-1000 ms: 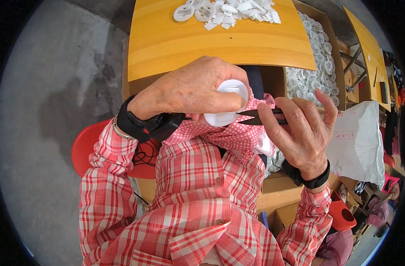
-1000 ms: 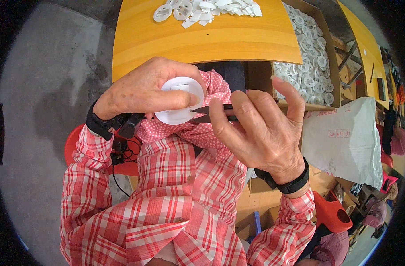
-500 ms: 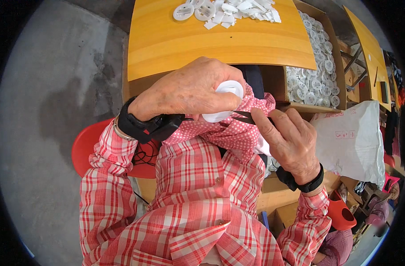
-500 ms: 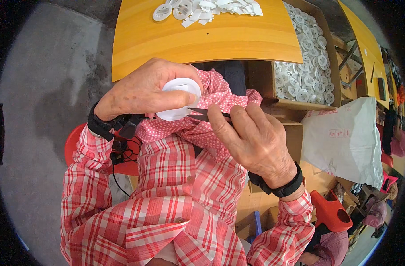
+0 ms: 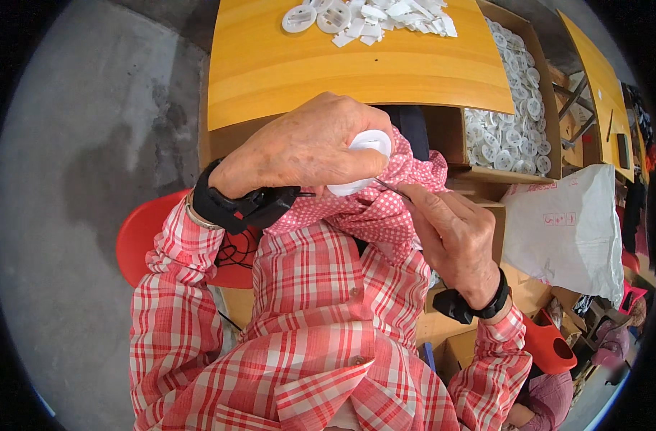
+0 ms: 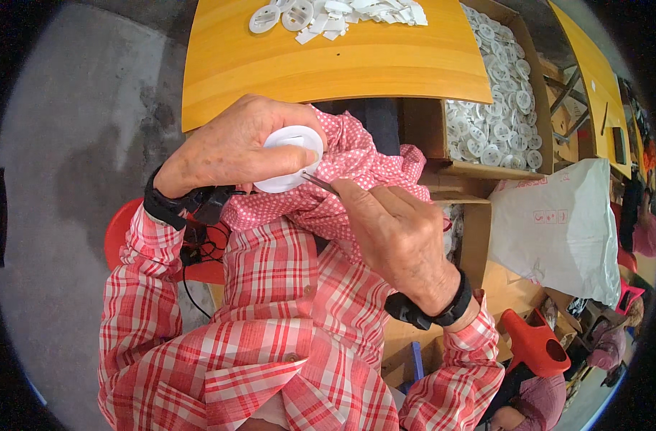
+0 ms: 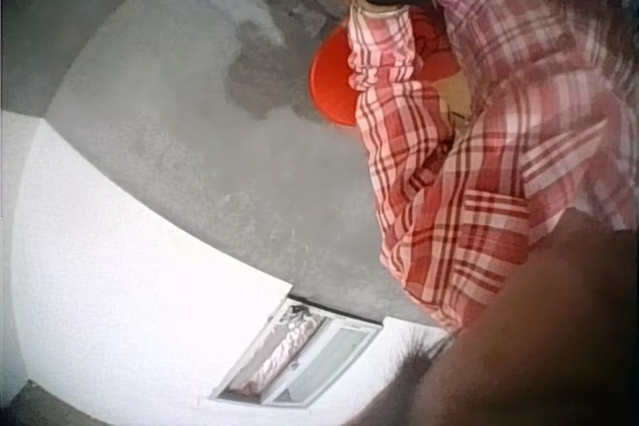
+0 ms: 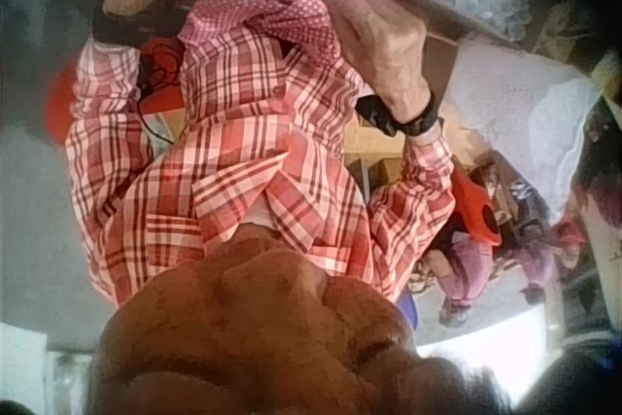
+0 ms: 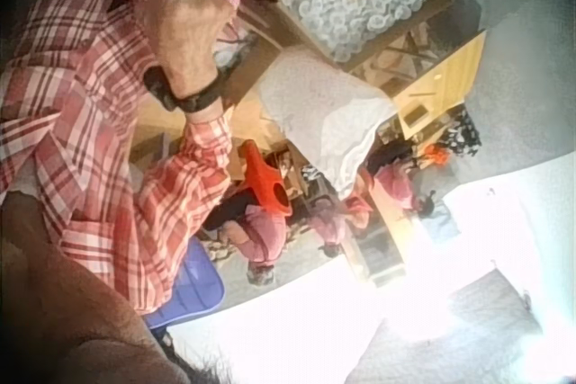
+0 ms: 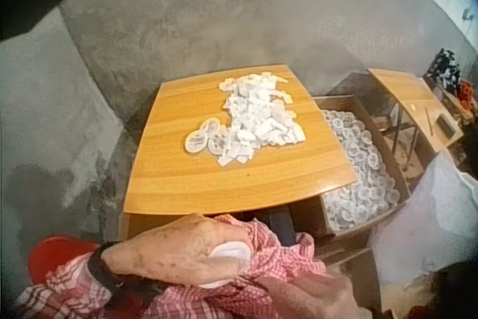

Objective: Assembling small white plastic shoe components and trimming them with pliers.

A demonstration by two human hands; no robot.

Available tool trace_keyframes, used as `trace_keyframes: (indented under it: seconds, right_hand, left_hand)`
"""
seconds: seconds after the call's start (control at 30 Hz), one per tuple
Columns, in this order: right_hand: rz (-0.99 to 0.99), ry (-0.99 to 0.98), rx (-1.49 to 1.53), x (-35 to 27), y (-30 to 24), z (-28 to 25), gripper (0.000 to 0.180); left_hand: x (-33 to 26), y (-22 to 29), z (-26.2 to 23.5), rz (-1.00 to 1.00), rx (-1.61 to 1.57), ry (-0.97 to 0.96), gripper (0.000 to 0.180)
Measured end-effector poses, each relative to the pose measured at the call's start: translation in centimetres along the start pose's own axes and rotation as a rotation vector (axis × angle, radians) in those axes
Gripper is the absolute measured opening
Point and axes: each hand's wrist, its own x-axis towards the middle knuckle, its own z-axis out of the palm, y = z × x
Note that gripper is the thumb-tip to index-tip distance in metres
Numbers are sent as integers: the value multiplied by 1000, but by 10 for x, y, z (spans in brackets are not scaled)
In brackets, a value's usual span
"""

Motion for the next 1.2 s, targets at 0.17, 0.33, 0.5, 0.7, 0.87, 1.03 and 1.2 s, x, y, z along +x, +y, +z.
trace_keyframes:
  seconds: [0.17, 0.33, 0.5, 0.7, 0.87, 1.03, 1.2]
  right_hand:
    - [255, 37, 277, -1, -15, 3, 23]
    - [646, -33, 694, 1, -25, 2, 16]
    - [990, -83, 1451, 4, -26, 1, 18]
    - [965, -123, 1440, 0, -22, 1, 19]
    - [357, 103, 291, -6, -20, -1, 13]
    - [-272, 105, -636, -1, -5, -10, 38]
    - [-334, 168, -669, 2, -2, -8, 37]
  left_hand:
    - [1, 17, -2, -140, -22, -1, 27]
    - [0, 13, 2, -113, 49, 66, 28]
    - [-2, 16, 7, -37, 49, 182, 29]
    - [-5, 10, 7, -53, -3, 158, 29]
    - [-7, 14, 0, -249, -175, 32, 28]
    - [-7, 12, -4, -236, -232, -66, 28]
    - [-7, 14, -4, -247, -220, -119, 29]
